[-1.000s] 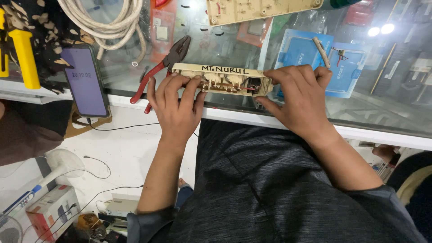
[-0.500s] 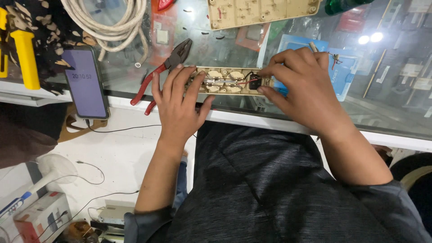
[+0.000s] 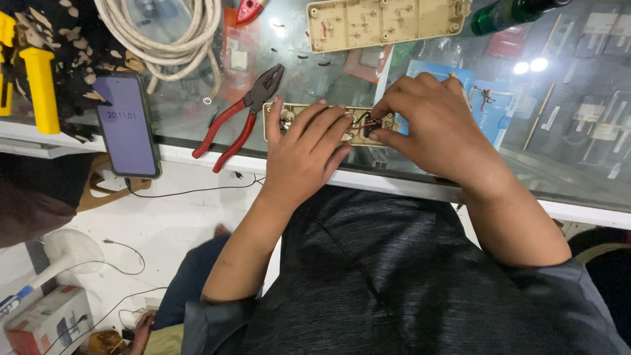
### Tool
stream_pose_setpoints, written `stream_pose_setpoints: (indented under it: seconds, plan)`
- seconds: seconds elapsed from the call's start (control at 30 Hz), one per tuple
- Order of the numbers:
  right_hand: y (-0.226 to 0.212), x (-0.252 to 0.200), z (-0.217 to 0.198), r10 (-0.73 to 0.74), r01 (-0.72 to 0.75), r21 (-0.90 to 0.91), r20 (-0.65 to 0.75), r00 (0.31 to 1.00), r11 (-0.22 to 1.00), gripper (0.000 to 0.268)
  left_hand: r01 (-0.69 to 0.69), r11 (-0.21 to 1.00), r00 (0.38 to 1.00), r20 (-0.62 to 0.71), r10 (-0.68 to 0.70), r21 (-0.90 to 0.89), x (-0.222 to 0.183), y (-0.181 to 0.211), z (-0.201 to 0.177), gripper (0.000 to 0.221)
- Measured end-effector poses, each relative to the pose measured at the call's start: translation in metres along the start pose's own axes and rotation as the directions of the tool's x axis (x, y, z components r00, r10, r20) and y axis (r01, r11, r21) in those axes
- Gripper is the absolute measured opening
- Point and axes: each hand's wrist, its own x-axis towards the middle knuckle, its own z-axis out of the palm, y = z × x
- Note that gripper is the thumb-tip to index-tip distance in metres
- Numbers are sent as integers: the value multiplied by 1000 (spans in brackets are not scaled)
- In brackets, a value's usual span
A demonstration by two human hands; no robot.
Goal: Connecting internal wires to the terminals of a power strip using pliers
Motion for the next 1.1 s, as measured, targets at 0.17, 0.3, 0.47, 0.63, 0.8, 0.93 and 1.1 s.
stream_pose_setpoints:
  seconds: [0.17, 0.3, 0.47, 0.63, 0.8, 0.93, 1.1]
  plan:
    - [1, 4, 9, 33, -33, 71, 5, 999, 997, 23, 11, 1000, 1000, -26, -11, -13, -3, -1, 7, 31]
    - [8, 6, 10, -11, 11, 183, -4, 1000, 983, 24, 25, 993, 979, -198, -48, -116, -14, -3, 38, 38]
    - [12, 10, 9, -38, 28, 290, 28, 999, 956, 24, 24, 990, 977, -208, -52, -136, -12, -4, 37, 37]
    - [12, 7, 10, -83, 81, 342, -9, 997, 936, 25, 22, 988, 977, -206, -53, -151, -10, -4, 33, 36]
    - [16, 2, 19, -135, 173, 307, -142, 981, 936, 28, 28, 986, 977, -206, -62, -163, -11, -5, 35, 36]
    - [20, -3, 29, -173, 227, 259, -216, 961, 939, 26, 24, 986, 976, -210, -59, -163, -11, -5, 34, 37]
    - [22, -5, 34, -292, 363, 160, -346, 892, 918, 17, 24, 984, 978, -198, -59, -175, -13, -5, 36, 39]
